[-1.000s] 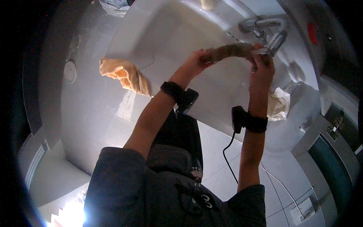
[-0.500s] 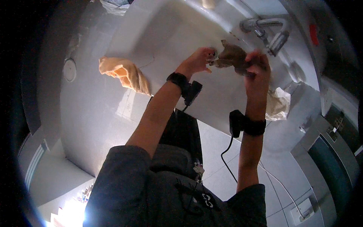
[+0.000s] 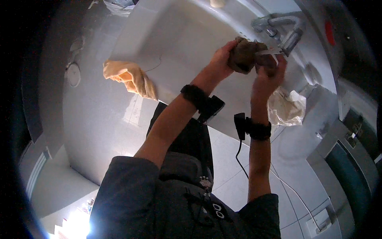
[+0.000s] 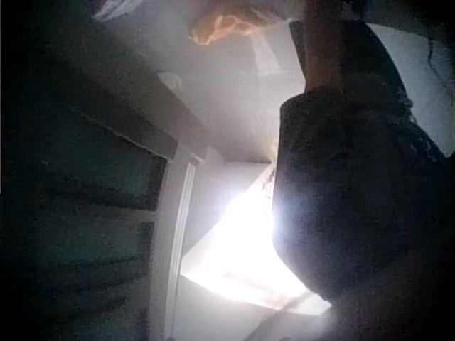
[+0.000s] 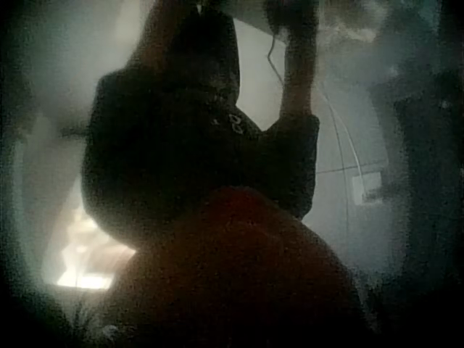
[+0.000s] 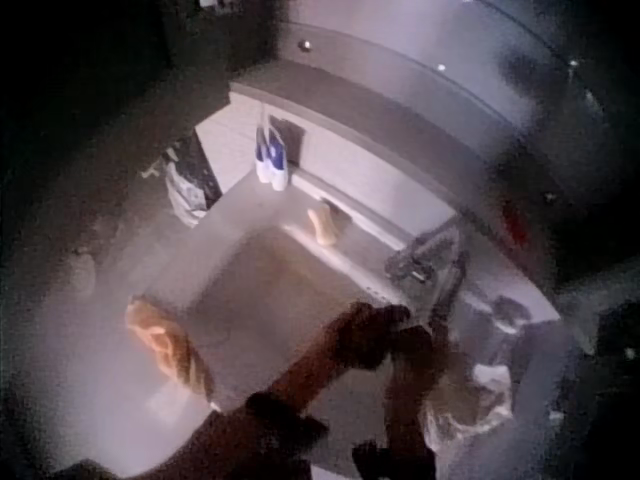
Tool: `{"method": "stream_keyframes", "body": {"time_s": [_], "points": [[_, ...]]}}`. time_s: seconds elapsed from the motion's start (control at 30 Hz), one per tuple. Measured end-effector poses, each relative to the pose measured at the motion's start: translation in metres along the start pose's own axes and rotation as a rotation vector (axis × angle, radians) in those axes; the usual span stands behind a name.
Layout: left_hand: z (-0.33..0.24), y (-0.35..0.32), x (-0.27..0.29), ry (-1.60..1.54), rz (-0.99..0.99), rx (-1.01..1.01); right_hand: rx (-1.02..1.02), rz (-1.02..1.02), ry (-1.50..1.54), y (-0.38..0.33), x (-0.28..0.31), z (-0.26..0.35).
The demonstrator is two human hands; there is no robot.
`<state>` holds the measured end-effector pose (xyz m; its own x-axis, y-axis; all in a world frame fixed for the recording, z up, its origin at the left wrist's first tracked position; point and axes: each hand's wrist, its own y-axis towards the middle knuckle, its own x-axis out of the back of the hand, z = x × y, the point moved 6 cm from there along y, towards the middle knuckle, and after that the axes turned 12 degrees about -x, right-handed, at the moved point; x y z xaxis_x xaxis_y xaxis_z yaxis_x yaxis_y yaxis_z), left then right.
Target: The person wipes the underside and legs of a black plastic chair with a cloth, then walks to a sink and rinses the cloth under running water. The person scrubs the cloth repeatedly under the tap and wrings it out.
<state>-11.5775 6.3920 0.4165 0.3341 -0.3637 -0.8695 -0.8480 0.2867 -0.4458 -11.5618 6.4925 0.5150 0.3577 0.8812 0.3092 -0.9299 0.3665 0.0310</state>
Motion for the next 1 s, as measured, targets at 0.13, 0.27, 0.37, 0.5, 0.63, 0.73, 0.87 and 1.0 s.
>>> {"method": "stream_keyframes", "body": {"time_s": [0.13, 0.27, 0.37, 0.5, 0.63, 0.73, 0.87, 1.0], "points": [[0.002, -0.005, -0.022, -0.077, 0.067, 0.015, 0.198, 0.1, -0.243, -0.018, -0.022, 0.027], [0.0, -0.025, -0.04, -0.012, -0.095, 0.046, 0.201, 0.009, -0.27, -0.024, -0.024, 0.037], [0.003, -0.024, -0.044, -0.39, 0.373, 0.011, 0.27, 0.042, -0.451, -0.023, -0.032, 0.047], [0.014, -0.015, -0.031, -0.357, 0.271, -0.052, 0.326, 0.064, -0.541, -0.012, -0.036, 0.034], [0.016, -0.017, -0.018, -0.073, -0.073, -0.164, 0.32, 0.097, -0.626, -0.004, -0.036, 0.029], [0.02, -0.017, -0.012, -0.054, -0.152, -0.099, 0.195, 0.163, -0.65, 0.0, -0.04, 0.022], [0.028, -0.019, 0.007, 0.075, -0.228, 0.003, -0.016, 0.327, -0.789, 0.011, -0.045, -0.011], [0.018, -0.014, 0.062, 0.282, -0.417, -0.086, -0.372, 0.479, -0.493, 0.017, -0.045, -0.026]]}}
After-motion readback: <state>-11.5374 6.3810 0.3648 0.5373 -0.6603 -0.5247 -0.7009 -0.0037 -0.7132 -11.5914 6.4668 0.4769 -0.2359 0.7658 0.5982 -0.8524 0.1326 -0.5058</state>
